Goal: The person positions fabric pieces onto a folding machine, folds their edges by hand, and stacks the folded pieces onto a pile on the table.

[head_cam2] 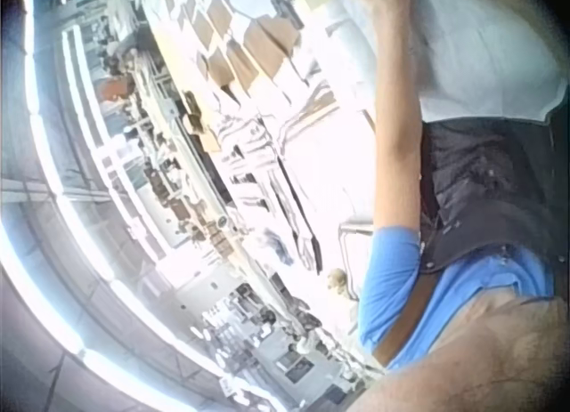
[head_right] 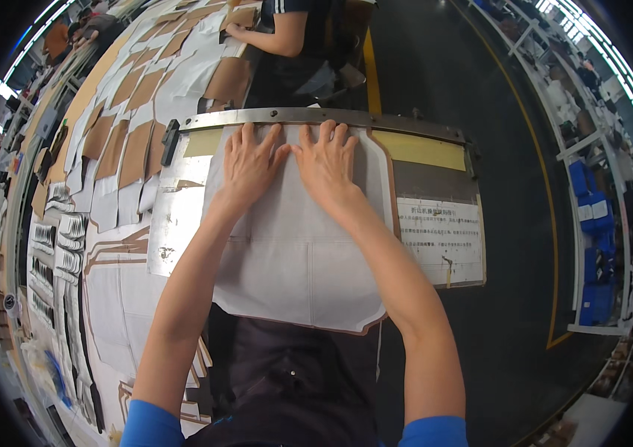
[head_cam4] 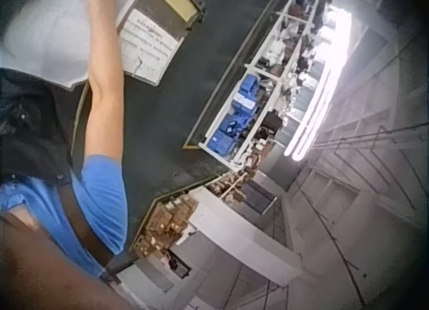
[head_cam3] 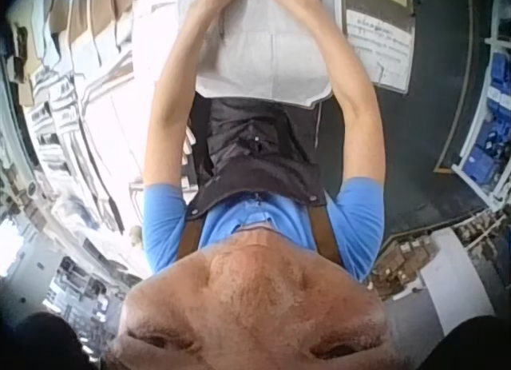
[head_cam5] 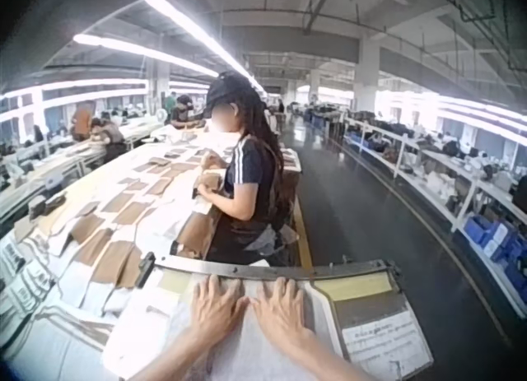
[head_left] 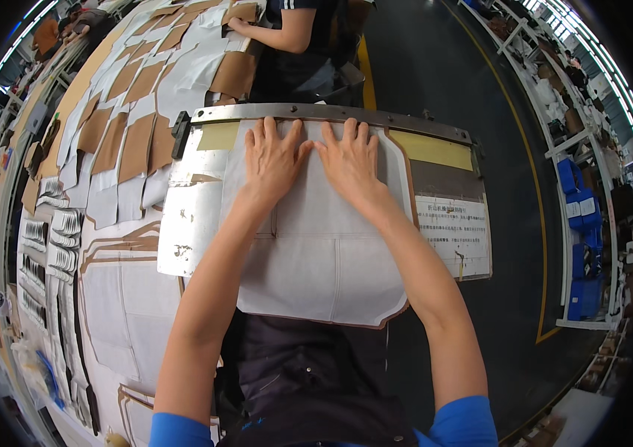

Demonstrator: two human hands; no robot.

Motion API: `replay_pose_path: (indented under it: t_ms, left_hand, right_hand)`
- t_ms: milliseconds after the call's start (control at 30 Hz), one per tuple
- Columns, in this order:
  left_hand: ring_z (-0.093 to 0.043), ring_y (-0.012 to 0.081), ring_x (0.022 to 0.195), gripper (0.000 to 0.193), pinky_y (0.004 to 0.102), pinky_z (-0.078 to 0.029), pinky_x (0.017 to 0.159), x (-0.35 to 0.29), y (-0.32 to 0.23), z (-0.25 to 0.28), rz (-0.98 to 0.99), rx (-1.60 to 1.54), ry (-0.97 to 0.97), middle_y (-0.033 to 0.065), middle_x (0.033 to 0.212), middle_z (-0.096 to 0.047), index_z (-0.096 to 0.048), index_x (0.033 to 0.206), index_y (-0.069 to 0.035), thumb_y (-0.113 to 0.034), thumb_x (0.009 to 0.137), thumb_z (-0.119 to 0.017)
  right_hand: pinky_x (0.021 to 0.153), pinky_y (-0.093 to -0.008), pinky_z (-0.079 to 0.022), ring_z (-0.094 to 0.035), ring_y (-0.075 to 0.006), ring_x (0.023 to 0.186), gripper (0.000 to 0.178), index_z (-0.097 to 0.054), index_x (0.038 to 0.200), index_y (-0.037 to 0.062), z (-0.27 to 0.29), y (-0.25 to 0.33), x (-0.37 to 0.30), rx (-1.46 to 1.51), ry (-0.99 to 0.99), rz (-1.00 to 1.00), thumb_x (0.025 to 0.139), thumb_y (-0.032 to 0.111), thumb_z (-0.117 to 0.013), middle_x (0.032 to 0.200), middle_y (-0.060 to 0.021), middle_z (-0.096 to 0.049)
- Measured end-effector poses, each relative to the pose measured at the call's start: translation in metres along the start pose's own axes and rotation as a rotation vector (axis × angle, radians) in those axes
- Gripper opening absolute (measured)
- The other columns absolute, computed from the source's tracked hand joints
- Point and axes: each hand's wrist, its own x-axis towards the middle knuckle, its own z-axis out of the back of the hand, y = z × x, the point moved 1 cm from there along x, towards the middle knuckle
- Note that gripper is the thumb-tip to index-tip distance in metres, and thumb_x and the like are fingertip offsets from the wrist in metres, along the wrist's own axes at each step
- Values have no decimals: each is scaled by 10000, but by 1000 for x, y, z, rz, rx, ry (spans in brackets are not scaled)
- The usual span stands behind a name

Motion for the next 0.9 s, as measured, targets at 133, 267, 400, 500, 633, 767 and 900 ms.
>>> replay_pose_path:
  t_ms: [133, 267, 400, 500, 633, 767, 900]
  left_hand:
    - [-475, 429, 1289, 410, 565, -381, 1051, -9, 21, -9, 1, -101, -117, 247, 1300, -546, -599, 1329, -99, -325, 987, -588]
    - [-493, 417, 1274, 373, 531, -352, 1090, -14, 33, 2, -70, -1, -87, 184, 1313, -568, -613, 1290, -96, -297, 978, -589]
    - [-480, 432, 1289, 415, 533, -339, 1108, -15, 35, 6, -42, 33, -93, 209, 1325, -553, -607, 1304, -96, -350, 978, -580]
    - [-446, 462, 1331, 466, 532, -325, 1124, -14, 36, 7, -35, 19, -57, 239, 1371, -522, -594, 1339, -101, -404, 986, -556]
    - [-390, 512, 1378, 524, 532, -304, 1146, -12, 34, 10, 4, -15, 85, 287, 1446, -458, -564, 1394, -112, -457, 1005, -508]
    - [-380, 529, 1377, 533, 537, -296, 1150, -14, 34, 6, 11, -6, 99, 302, 1453, -443, -552, 1406, -104, -460, 1013, -494]
    - [-445, 455, 1330, 489, 515, -325, 1120, -17, 32, 4, -45, 97, -60, 253, 1385, -497, -579, 1386, -117, -424, 1014, -498]
  right_hand:
    - [970, -630, -386, -450, -492, 1235, 525, -508, 1419, 67, -10, 1, -4, 4, -61, 12, 1009, 392, -563, 1312, -305, -492]
    - [986, -631, -371, -451, -494, 1232, 493, -529, 1401, 73, -12, -2, -9, -16, -136, -5, 1002, 360, -574, 1321, -311, -487]
    - [996, -631, -365, -449, -495, 1237, 483, -537, 1391, 70, -10, 1, -10, 20, -125, -10, 1000, 351, -574, 1331, -317, -482]
    - [1004, -612, -370, -453, -501, 1227, 500, -529, 1404, 72, -8, 3, -7, -18, -120, -2, 997, 358, -577, 1329, -320, -484]
    - [999, -538, -405, -488, -433, 1208, 513, -546, 1410, 95, 6, -13, -11, 47, -53, -20, 977, 363, -611, 1320, -283, -501]
    - [1097, -522, -370, -445, -402, 1352, 515, -536, 1438, 107, 14, -42, -28, 171, -27, 140, 998, 371, -583, 1441, -235, -475]
    - [1107, -546, -349, -441, -419, 1357, 483, -583, 1381, 73, 4, -47, -31, 98, -112, 202, 987, 353, -597, 1421, -237, -498]
